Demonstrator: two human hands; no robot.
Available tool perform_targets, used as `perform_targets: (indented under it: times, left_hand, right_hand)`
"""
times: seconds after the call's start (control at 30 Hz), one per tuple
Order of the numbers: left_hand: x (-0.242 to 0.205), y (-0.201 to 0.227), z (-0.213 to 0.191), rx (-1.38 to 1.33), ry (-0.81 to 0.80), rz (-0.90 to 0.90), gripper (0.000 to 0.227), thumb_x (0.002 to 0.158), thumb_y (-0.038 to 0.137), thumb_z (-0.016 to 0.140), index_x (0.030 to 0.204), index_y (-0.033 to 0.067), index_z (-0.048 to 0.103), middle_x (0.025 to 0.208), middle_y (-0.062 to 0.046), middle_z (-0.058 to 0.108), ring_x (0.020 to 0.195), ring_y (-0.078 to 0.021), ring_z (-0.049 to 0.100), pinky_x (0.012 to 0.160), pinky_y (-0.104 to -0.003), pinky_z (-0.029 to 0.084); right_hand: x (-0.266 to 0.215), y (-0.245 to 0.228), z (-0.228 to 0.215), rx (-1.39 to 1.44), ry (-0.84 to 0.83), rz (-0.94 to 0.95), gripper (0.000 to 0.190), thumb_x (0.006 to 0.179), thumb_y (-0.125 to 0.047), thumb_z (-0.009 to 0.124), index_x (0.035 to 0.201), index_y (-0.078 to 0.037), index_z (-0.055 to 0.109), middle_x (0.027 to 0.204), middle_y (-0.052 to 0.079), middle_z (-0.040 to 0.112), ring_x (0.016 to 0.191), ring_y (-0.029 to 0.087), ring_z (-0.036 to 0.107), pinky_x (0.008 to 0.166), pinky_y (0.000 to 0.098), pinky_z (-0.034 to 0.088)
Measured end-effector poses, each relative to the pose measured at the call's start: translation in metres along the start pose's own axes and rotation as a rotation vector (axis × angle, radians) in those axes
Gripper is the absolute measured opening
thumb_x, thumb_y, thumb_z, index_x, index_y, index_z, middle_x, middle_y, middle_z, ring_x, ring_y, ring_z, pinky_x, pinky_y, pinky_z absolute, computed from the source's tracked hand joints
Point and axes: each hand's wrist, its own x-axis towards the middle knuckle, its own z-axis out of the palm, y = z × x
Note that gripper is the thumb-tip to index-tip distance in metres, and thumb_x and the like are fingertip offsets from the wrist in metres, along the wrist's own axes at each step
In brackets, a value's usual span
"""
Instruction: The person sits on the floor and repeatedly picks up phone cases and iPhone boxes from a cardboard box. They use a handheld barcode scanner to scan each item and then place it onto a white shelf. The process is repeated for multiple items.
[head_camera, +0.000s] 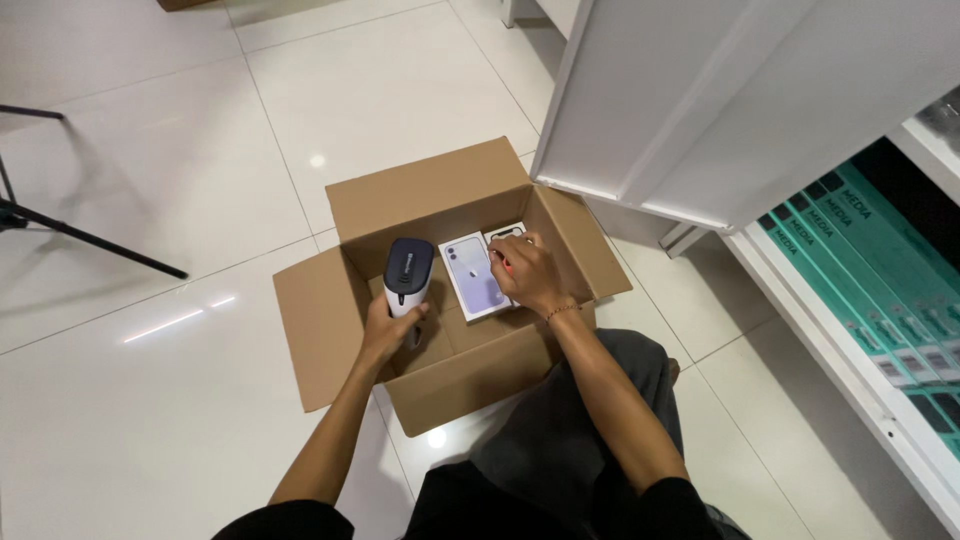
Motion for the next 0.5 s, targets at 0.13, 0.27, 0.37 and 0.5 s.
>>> perform_targets:
  times: [0.13, 0.27, 0.37, 0.5]
  left_hand:
    - [0.010, -0.011, 0.003, 0.027, 0.044, -0.005, 0.034, 0.072, 0.026, 0.082, 0.092, 0.0034, 0.066, 0.072, -0.010, 0.067, 0.070, -0.0177, 0.066, 0.065, -0.035, 0.050]
    - [0.003, -0.015, 0.003, -0.026, 0.087, -0.069, 0.032, 0.071, 0.027, 0.081, 0.090, 0.0067, 0.065, 0.074, -0.006, 0.066, 0.071, -0.0155, 0.062, 0.066, -0.032, 0.049]
    - [-0.002, -0.005, 0.004, 0.011, 0.093, -0.104, 0.034, 0.068, 0.027, 0.082, 0.089, 0.0072, 0.065, 0.075, -0.006, 0.063, 0.074, -0.0162, 0.059, 0.068, -0.034, 0.048]
    - [-0.012, 0.023, 0.009, 0.045, 0.080, -0.112, 0.030, 0.066, 0.023, 0.080, 0.087, 0.0066, 0.067, 0.073, -0.009, 0.067, 0.074, -0.0183, 0.063, 0.068, -0.034, 0.050]
  right_hand:
    - [0.003, 0.000, 0.013, 0.006, -0.039, 0.034, 0.007, 0.088, -0.018, 0.065, 0.094, -0.016, 0.067, 0.066, -0.001, 0.063, 0.064, 0.015, 0.065, 0.078, 0.0294, 0.051]
    - [0.010, -0.010, 0.038, 0.053, -0.550, 0.472, 0.029, 0.089, -0.028, 0.061, 0.113, -0.012, 0.061, 0.101, 0.012, 0.062, 0.095, 0.031, 0.061, 0.083, 0.0472, 0.051]
    - [0.015, -0.019, 0.055, -0.010, -0.996, 0.827, 0.060, 0.088, -0.046, 0.062, 0.135, -0.012, 0.047, 0.138, 0.018, 0.048, 0.128, 0.037, 0.048, 0.101, 0.0548, 0.043]
    - [0.003, -0.022, 0.067, -0.154, -1.213, 0.985, 0.101, 0.074, -0.058, 0.076, 0.148, -0.007, 0.029, 0.146, 0.022, 0.033, 0.136, 0.039, 0.036, 0.101, 0.0548, 0.044]
